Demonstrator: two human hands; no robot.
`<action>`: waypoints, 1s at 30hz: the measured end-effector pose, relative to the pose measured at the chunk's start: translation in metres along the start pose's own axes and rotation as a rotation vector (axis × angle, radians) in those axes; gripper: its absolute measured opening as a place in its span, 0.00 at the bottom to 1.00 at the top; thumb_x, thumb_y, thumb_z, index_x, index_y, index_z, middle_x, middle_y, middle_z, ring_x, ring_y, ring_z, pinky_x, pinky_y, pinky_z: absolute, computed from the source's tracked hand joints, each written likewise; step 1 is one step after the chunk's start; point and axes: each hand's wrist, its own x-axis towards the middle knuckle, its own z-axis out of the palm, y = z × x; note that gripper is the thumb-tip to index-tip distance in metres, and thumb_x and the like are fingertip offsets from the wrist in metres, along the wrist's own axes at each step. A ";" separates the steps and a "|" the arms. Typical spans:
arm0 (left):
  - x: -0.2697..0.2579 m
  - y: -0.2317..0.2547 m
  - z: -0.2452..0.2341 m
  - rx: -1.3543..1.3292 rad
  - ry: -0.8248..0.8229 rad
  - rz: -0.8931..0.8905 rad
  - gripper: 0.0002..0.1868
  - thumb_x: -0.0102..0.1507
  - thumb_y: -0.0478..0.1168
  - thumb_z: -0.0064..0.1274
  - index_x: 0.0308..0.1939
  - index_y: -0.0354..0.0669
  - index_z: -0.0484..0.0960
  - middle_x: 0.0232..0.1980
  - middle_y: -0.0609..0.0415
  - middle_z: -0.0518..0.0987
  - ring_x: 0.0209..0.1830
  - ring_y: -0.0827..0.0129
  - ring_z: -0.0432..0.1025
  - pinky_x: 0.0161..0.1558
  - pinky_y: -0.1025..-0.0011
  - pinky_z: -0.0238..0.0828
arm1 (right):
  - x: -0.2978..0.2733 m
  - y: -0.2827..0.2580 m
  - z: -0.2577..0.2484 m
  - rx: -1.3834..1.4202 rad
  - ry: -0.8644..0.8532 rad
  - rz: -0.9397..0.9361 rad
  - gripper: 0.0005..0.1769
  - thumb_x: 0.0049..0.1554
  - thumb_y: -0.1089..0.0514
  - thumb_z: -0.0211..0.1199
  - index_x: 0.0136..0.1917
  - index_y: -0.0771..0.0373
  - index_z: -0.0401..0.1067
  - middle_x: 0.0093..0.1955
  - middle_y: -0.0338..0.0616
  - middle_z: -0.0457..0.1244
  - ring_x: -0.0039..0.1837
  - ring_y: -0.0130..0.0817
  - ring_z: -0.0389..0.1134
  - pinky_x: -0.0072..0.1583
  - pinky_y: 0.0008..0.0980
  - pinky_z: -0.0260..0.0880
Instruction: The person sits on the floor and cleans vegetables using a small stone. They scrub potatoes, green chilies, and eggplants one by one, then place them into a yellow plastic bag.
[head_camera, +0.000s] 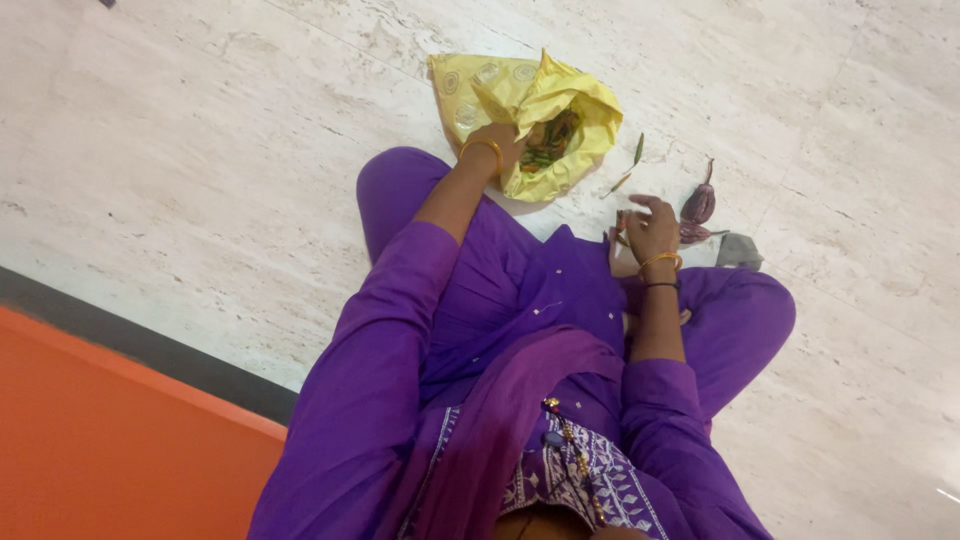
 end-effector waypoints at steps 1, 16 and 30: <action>0.001 0.000 0.001 -0.008 0.001 -0.002 0.31 0.70 0.63 0.36 0.49 0.42 0.84 0.49 0.41 0.83 0.50 0.47 0.77 0.52 0.54 0.73 | -0.002 0.017 -0.005 -0.093 -0.048 0.092 0.25 0.55 0.50 0.71 0.62 0.62 0.74 0.59 0.52 0.67 0.57 0.42 0.74 0.59 0.37 0.75; -0.007 -0.002 -0.009 0.048 -0.049 -0.023 0.35 0.71 0.64 0.34 0.49 0.36 0.83 0.50 0.38 0.82 0.50 0.45 0.77 0.53 0.52 0.72 | 0.030 -0.008 0.042 0.005 0.236 0.133 0.21 0.54 0.54 0.75 0.58 0.56 0.71 0.52 0.48 0.66 0.52 0.42 0.71 0.53 0.39 0.72; -0.001 -0.011 -0.001 0.052 -0.021 -0.002 0.34 0.70 0.64 0.37 0.49 0.35 0.82 0.50 0.37 0.82 0.51 0.45 0.76 0.53 0.52 0.71 | 0.048 -0.014 0.010 -0.387 -0.132 -0.442 0.43 0.48 0.42 0.76 0.71 0.62 0.67 0.76 0.51 0.57 0.74 0.55 0.57 0.72 0.47 0.58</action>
